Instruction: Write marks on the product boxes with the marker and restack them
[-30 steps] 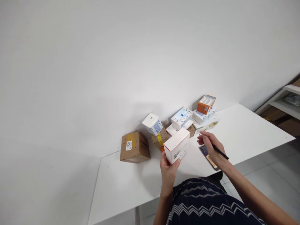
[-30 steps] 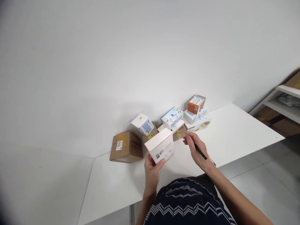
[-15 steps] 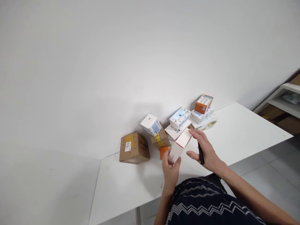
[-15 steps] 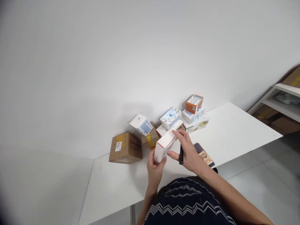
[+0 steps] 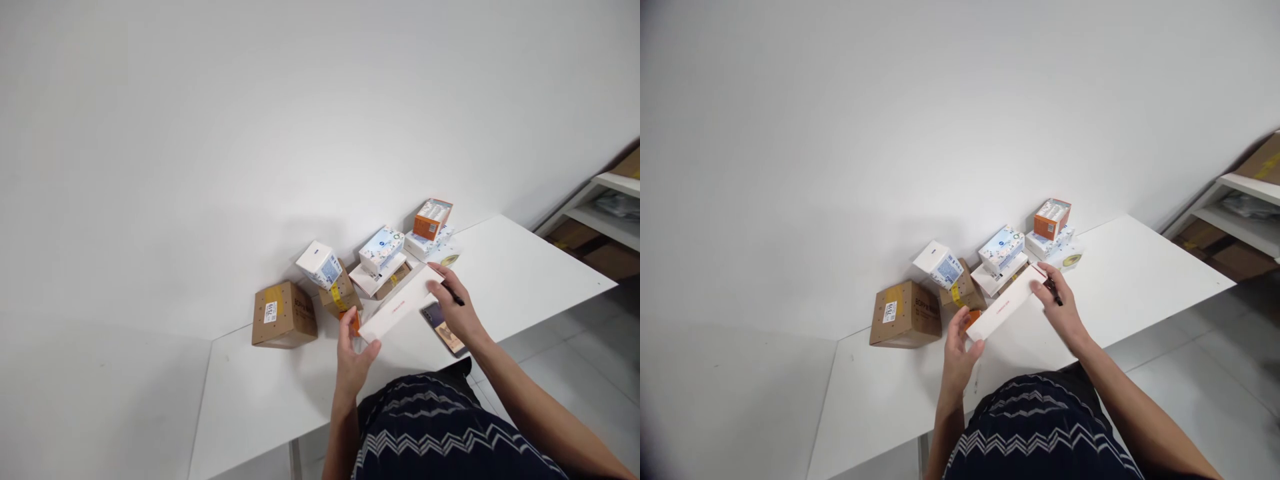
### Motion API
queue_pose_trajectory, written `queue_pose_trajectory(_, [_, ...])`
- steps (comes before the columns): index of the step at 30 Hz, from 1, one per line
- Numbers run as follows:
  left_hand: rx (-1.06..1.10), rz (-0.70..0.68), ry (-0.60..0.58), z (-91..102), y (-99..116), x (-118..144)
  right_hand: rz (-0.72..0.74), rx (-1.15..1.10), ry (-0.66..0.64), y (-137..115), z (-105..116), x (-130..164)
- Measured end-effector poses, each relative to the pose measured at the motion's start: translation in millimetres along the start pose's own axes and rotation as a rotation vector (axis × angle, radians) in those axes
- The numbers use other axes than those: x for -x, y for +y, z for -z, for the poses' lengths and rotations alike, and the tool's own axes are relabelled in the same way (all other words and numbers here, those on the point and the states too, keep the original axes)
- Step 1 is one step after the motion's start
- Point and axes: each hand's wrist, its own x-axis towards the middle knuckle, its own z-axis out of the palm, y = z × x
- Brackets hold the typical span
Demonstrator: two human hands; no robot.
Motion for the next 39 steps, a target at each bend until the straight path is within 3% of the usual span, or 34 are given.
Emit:
queue_pose_trajectory(5, [0.305, 0.100, -0.094, -1.8, -9, -6, -0.136, -0.350, -0.004, 4, 0, -5])
queue_pose_trajectory(10, [0.305, 0.181, -0.076, -12.4, -5, -5, -0.213, -0.479, 0.004, 6, -6, -3])
queue_pose_trajectory(14, [0.304, 0.109, -0.101, -15.1, -7, -4, -0.266, -0.473, 0.034, 11, -6, -4])
queue_pose_trajectory(19, [0.134, 0.048, -0.084, -15.2, -7, -6, -0.354, -0.477, 0.043, 21, -5, -2])
queue_pose_trajectory(25, [-0.157, -0.174, -0.033, -17.2, 4, -12, -0.521, -0.539, 0.021, 32, -7, 2])
queue_pose_trajectory(33, [-0.225, -0.049, -0.076, -17.5, 11, -17, -0.571, -0.482, -0.129, 58, -3, 6])
queue_pose_trajectory(39, [-0.254, -0.010, 0.031, -7.8, 8, -21, -0.537, -0.515, 0.149, 70, 23, -1])
